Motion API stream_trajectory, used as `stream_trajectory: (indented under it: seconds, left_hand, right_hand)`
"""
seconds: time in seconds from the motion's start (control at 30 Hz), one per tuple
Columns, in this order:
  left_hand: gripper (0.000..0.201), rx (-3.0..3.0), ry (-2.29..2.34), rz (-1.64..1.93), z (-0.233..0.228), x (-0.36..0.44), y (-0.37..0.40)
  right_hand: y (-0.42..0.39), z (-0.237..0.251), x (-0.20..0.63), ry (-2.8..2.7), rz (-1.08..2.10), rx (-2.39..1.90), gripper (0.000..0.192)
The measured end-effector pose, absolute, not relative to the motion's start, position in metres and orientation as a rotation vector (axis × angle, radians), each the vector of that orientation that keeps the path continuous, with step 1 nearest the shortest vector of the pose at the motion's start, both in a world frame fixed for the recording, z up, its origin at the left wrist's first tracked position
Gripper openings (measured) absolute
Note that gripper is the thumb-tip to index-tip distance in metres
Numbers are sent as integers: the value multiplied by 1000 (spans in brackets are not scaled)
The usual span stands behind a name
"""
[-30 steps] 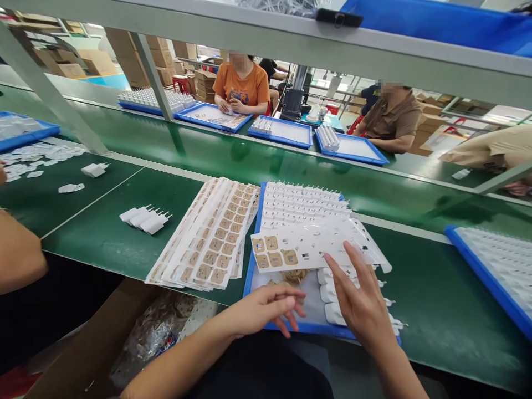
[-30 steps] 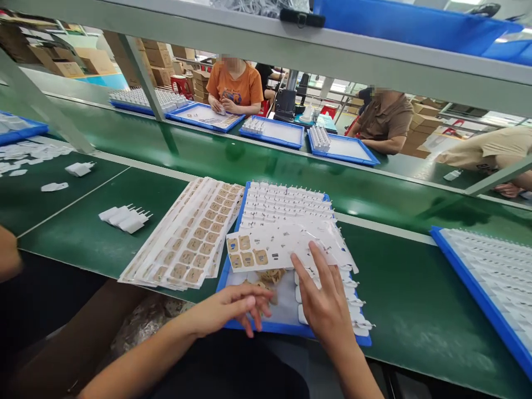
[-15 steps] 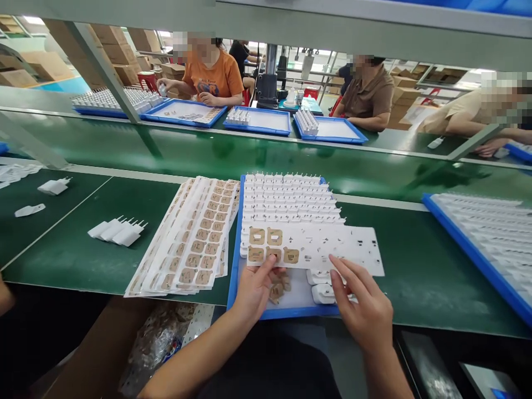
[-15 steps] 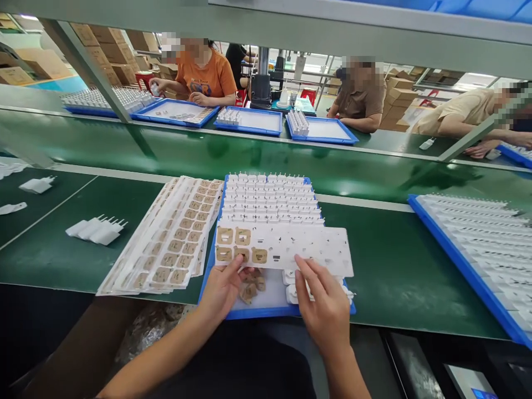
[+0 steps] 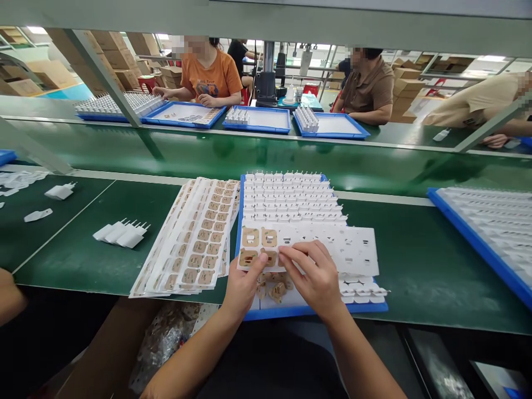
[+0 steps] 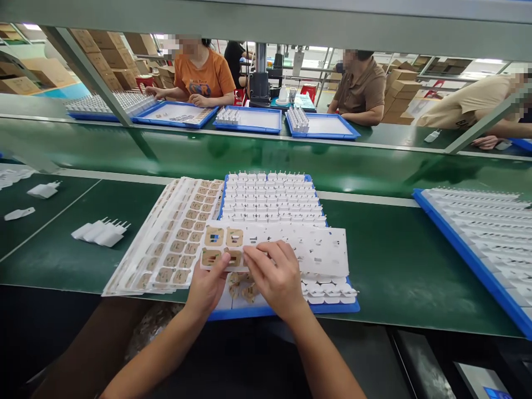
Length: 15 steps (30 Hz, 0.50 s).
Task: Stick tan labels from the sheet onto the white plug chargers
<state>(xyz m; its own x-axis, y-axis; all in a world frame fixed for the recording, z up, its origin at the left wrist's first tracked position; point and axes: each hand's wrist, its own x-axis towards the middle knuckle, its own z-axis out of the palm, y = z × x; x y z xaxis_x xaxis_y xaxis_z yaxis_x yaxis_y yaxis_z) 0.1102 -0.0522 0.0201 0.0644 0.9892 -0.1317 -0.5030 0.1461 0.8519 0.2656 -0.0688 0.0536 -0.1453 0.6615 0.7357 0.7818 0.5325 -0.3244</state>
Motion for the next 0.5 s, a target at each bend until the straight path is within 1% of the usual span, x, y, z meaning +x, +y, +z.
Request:
stream_trajectory:
  seconds: [0.1, 0.3, 0.4, 0.5]
  left_hand:
    - [37, 690, 882, 1254, 24, 108, -48]
    - [39, 718, 960, 1259, 26, 101, -29]
    - [39, 913, 1126, 1340, 28, 90, -9]
    - [36, 1231, 1399, 1393, 28, 77, 19]
  right_hand:
    - [-67, 52, 264, -1850, -166, -1138, 18]
    - [-77, 46, 271, -1808, -184, -1085, 26]
    - [-88, 47, 284, -1702, -156, -1134, 27]
    - [-99, 46, 303, -1593, -96, -1247, 20]
